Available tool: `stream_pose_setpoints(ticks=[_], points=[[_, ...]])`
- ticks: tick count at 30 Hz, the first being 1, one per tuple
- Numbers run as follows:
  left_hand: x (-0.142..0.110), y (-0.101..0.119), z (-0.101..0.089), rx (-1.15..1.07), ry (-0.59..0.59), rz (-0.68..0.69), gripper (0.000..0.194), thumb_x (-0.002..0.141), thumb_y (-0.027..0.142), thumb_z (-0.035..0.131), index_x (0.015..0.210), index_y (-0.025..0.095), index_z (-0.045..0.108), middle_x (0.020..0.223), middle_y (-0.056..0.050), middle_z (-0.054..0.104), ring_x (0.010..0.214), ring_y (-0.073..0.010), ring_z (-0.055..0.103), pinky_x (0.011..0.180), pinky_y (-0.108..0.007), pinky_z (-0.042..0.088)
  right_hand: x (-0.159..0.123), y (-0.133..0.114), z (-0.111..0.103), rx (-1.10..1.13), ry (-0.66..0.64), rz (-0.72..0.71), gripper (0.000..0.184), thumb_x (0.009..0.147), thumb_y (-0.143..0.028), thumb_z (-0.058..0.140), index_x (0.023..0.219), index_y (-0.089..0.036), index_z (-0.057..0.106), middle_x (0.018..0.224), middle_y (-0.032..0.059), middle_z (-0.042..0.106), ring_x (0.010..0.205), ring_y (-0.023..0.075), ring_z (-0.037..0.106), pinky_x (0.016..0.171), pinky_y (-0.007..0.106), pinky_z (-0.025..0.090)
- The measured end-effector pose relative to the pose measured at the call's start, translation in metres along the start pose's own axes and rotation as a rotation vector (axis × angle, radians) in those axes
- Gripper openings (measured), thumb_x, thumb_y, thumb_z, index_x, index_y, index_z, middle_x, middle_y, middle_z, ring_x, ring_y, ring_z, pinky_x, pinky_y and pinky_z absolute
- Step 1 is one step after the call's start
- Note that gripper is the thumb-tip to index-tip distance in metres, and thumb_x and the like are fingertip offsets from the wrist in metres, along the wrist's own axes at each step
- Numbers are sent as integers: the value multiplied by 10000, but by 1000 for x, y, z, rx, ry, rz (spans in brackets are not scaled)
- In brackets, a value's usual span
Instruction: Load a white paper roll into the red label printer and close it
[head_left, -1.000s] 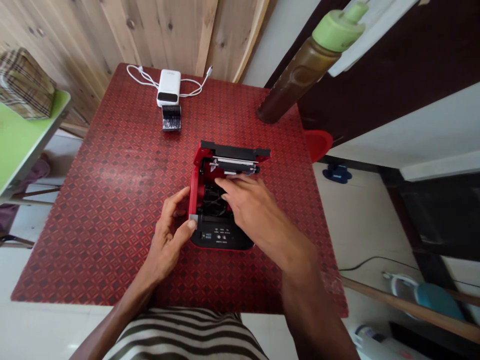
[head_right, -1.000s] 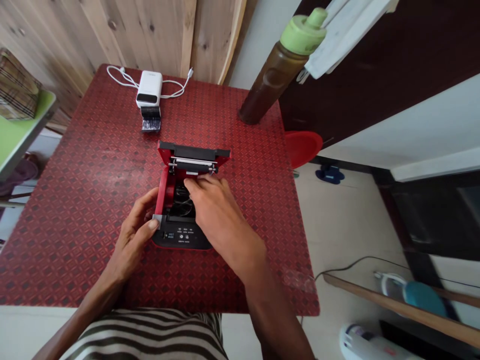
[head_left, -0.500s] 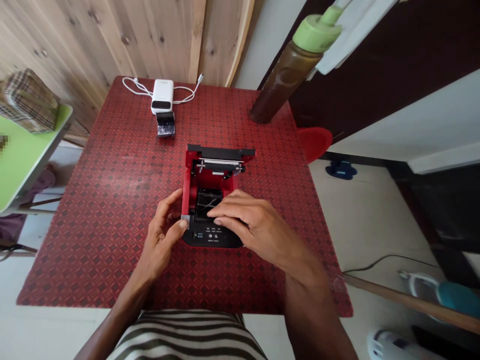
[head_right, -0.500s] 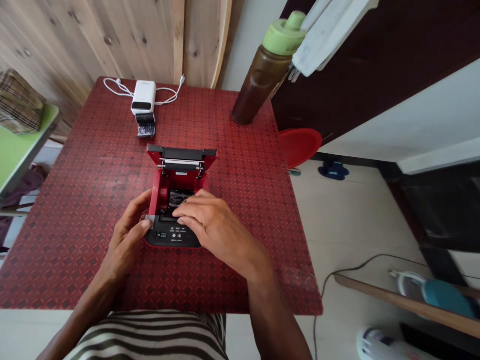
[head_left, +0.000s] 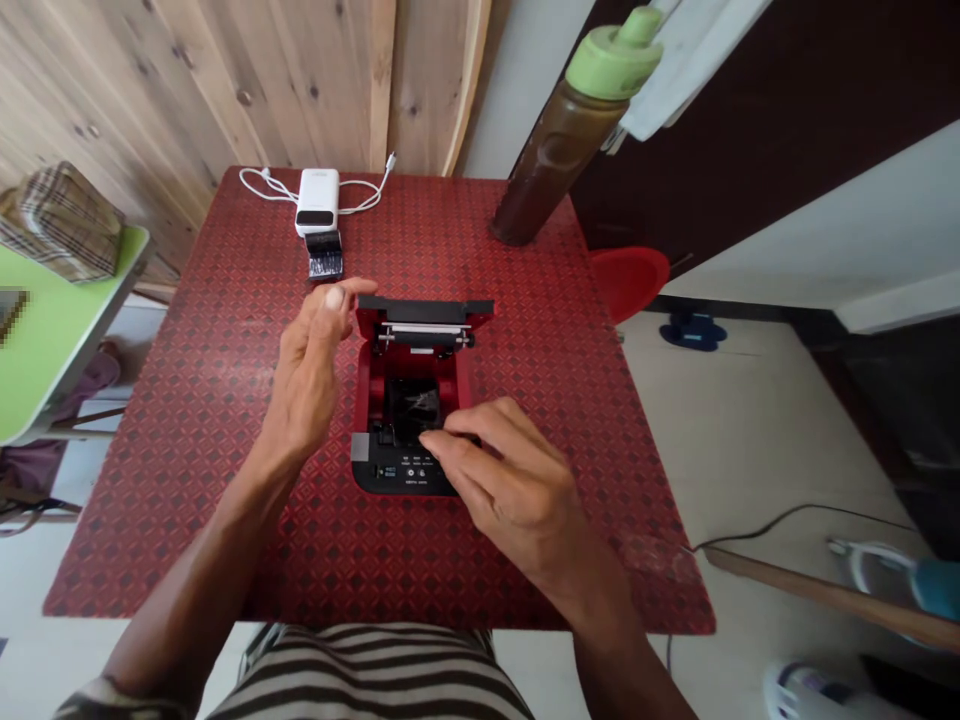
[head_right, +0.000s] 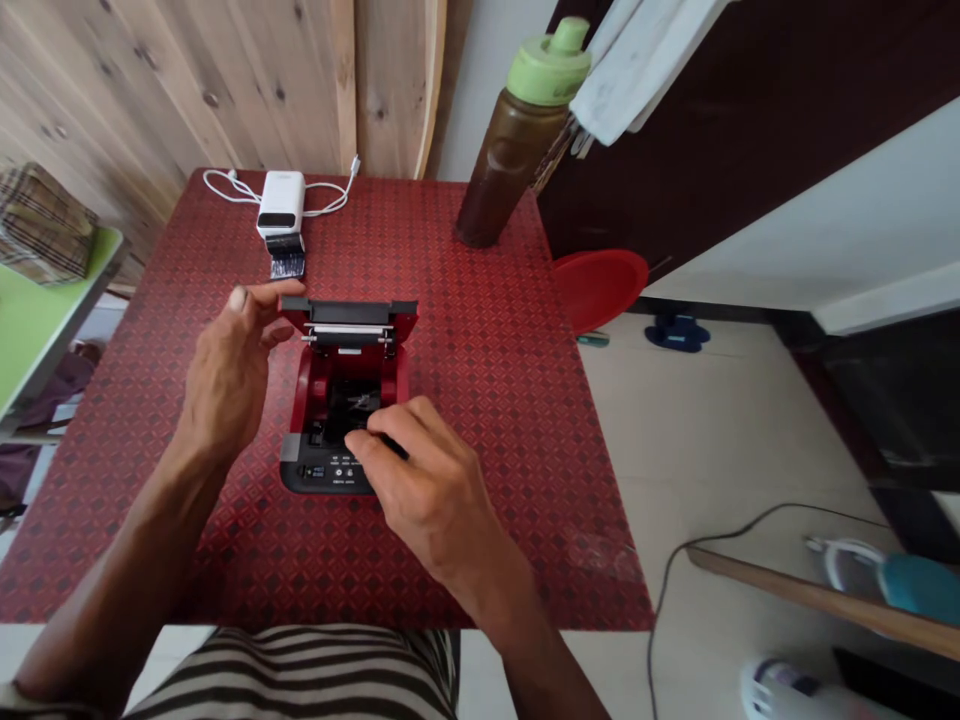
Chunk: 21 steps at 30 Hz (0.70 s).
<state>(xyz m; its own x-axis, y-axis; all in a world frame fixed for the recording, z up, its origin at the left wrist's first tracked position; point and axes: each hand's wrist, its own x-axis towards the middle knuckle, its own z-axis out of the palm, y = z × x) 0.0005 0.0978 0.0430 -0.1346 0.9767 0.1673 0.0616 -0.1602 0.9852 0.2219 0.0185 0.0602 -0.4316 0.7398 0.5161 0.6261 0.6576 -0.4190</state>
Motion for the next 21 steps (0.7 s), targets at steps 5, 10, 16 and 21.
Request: stream_pose_setpoints(ticks=[5, 10, 16, 21], points=[[-23, 1, 1, 1, -6, -2, 271, 1051, 474, 794, 906, 245, 781, 1387, -56, 793, 1459, -310, 646, 1259, -493, 476, -12, -7, 3, -89, 27, -53, 240, 1074, -11, 664, 1149, -176, 822, 1032, 82, 831, 908, 204, 717, 825, 369, 677], [-62, -10, -10, -39, -50, -202, 568, 962, 437, 884, 1483, 318, 692, 1605, -82, 690, 1536, -334, 617, 1291, -549, 501, -16, -8, 6, -83, 52, -50, 221, 1064, -8, 680, 1154, -163, 809, 998, 82, 830, 896, 208, 740, 840, 368, 687], [-76, -21, -10, -183, -133, -353, 631, 999, 482, 834, 1565, 284, 636, 1702, -119, 626, 1609, -360, 571, 1357, -564, 446, -16, -8, 2, -33, 43, 12, 316, 1077, -39, 658, 1299, -225, 784, 1064, 73, 844, 937, 219, 785, 852, 392, 687], [-76, -23, -9, -182, -124, -346, 612, 1001, 480, 832, 1557, 297, 649, 1678, -106, 656, 1600, -363, 586, 1342, -566, 475, -17, -4, -3, -94, 68, 97, 405, 1098, -126, 685, 1481, -257, 701, 1211, 86, 882, 1174, 291, 810, 1007, 486, 654]])
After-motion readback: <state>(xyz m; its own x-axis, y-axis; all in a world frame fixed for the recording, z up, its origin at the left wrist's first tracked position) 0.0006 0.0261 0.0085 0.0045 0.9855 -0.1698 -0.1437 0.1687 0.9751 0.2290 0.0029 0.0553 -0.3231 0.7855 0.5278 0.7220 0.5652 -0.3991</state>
